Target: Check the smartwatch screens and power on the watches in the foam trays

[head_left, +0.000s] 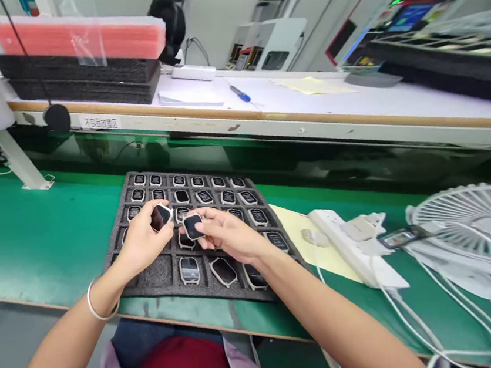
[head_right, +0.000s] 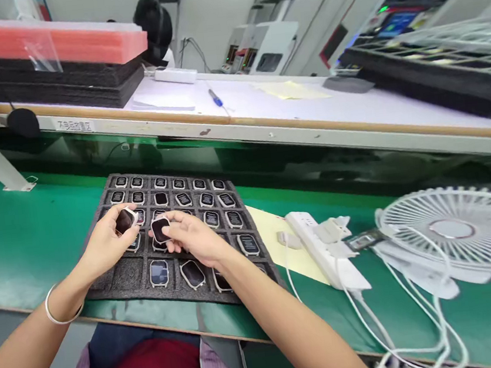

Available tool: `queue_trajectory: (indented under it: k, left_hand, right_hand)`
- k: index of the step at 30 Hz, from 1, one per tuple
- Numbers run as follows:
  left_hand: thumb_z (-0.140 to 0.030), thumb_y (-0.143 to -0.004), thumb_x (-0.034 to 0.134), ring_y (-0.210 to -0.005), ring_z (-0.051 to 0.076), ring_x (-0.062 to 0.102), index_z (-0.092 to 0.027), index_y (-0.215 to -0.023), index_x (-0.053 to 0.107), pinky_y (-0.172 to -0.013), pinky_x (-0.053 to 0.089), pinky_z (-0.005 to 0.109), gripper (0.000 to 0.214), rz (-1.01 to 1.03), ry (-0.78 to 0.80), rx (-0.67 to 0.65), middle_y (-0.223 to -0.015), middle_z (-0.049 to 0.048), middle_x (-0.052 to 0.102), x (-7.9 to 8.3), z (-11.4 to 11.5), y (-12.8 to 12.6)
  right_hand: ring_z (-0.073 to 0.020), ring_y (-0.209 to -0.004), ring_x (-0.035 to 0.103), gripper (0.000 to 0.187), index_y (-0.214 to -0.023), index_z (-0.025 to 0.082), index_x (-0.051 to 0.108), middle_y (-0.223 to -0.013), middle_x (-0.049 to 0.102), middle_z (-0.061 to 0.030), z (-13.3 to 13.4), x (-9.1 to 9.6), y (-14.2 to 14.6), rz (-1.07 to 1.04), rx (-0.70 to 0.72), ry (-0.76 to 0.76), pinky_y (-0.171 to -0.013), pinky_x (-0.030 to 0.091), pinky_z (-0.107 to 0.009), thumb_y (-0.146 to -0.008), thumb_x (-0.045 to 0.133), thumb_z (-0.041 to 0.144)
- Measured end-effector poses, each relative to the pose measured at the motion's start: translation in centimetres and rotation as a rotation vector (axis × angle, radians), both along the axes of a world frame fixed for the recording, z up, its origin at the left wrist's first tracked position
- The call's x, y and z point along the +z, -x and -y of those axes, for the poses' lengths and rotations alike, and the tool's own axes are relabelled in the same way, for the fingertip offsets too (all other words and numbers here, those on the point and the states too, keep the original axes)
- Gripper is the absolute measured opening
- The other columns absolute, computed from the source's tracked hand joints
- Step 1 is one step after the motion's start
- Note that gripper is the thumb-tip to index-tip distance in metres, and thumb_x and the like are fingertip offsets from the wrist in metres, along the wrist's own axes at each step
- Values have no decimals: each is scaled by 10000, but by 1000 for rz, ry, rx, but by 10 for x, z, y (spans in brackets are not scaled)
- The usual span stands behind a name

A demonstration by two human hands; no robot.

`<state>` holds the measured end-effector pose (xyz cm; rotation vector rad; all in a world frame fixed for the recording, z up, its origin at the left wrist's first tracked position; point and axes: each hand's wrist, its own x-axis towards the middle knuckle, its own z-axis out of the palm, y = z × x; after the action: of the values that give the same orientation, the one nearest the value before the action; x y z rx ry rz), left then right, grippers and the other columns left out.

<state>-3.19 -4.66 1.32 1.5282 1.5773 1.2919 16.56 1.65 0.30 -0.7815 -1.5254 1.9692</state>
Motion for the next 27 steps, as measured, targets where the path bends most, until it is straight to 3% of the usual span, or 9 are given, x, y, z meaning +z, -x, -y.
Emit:
queue_trajectory:
  k: [3,8,14,21,27]
  left_hand:
    - [-283,-746,593,-691,165,526,-149,-1192,593,-628,421,280,465,-53,-11,-47,-841,22,613,6,-22,-16]
    - [-301,-767,618,-712,164,551,-171,-1189,583,-668,456,289,443,-65,-51,-90,-929,34,643,7,-40,-33]
    - [-266,-773,617,-734,169,571,-186,-1193,602,-641,450,276,428,-34,-8,-68,-889,24,647,-3,-36,-39]
    - [-265,-769,634,-831,178,617,-201,-1174,601,-656,462,267,412,-8,9,-58,-1020,48,668,-14,-30,-40]
    - [-281,-770,643,-917,189,625,-209,-1179,575,-707,475,280,421,43,-8,-84,-1112,64,664,-16,-27,-42]
  right_hand:
    - [-112,-646,666,550,-1202,157,603,-853,727,-34,-18,1,-14,-142,-30,160,-603,526,-207,-755,852,361]
    - [-147,-755,736,576,-1250,184,621,-868,738,-19,-27,-3,-27,-257,-39,202,-744,604,-252,-755,891,305]
    - [-159,-764,752,567,-1193,167,627,-893,721,-8,-21,-13,-30,-313,-2,255,-746,621,-256,-721,920,281]
    - [-154,-728,745,577,-1258,145,575,-832,727,-29,-8,-18,-31,-330,69,264,-670,600,-233,-796,875,317]
    - [-150,-764,734,572,-1263,147,604,-885,733,-38,-7,-17,-31,-385,34,292,-697,592,-240,-791,879,315]
